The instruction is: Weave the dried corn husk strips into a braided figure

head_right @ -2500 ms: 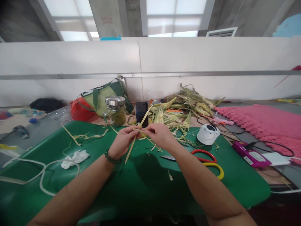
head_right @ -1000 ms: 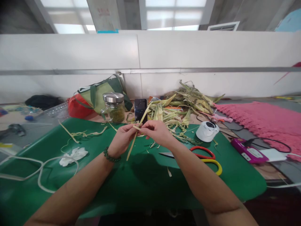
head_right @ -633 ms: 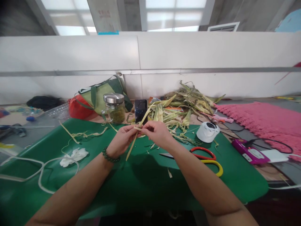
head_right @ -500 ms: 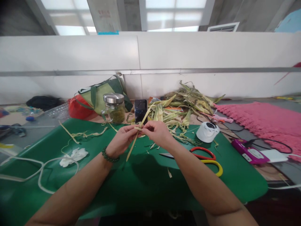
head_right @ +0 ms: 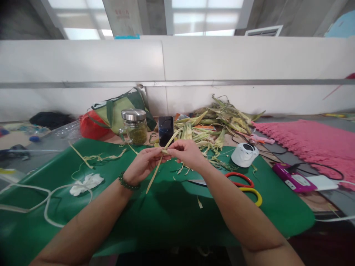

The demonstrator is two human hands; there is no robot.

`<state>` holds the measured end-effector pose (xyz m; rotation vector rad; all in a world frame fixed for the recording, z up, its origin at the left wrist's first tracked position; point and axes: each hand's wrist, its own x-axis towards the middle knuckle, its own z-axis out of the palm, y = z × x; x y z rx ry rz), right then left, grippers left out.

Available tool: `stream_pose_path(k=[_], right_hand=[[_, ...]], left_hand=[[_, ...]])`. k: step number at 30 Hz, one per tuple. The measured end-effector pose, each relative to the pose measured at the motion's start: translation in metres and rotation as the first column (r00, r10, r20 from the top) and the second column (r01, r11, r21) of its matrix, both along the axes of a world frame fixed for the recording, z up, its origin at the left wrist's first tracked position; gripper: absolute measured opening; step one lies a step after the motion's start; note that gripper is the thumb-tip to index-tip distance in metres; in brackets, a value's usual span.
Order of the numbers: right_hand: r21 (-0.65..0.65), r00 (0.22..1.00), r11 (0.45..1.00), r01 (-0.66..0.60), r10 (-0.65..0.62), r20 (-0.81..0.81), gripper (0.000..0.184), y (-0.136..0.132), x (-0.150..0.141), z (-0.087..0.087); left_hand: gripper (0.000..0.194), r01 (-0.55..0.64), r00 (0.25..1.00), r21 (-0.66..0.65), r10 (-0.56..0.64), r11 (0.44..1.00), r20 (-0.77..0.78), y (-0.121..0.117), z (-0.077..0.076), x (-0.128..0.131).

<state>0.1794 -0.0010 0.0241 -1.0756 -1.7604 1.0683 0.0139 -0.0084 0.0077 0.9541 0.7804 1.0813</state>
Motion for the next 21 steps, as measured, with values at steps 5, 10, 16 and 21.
stream_pose_path(k=[5, 10, 16, 21], right_hand=[[-0.060, 0.996, 0.998, -0.019, 0.014, -0.090, 0.023, 0.0018, 0.0016, 0.0000], [-0.050, 0.993, 0.999, -0.007, 0.001, -0.121, 0.021, 0.0017, 0.0028, 0.0005], [-0.044, 0.991, 0.999, -0.016, 0.010, -0.134, 0.020, 0.0023, 0.0034, 0.0008], [-0.033, 0.992, 0.999, -0.017, 0.013, -0.127, 0.021, 0.0025, 0.0034, 0.0012]], left_hand=[[0.020, 0.013, 0.997, -0.024, -0.011, 1.000, 0.077, 0.0000, 0.0014, -0.0030], [0.023, 0.029, 0.998, -0.041, -0.027, 0.999, 0.056, -0.0025, 0.0052, -0.0012], [0.021, 0.027, 0.998, -0.020, -0.026, 0.999, 0.058, -0.0032, 0.0064, -0.0002], [0.017, 0.033, 0.998, -0.018, -0.032, 0.999, 0.056, -0.0011, 0.0026, -0.0012]])
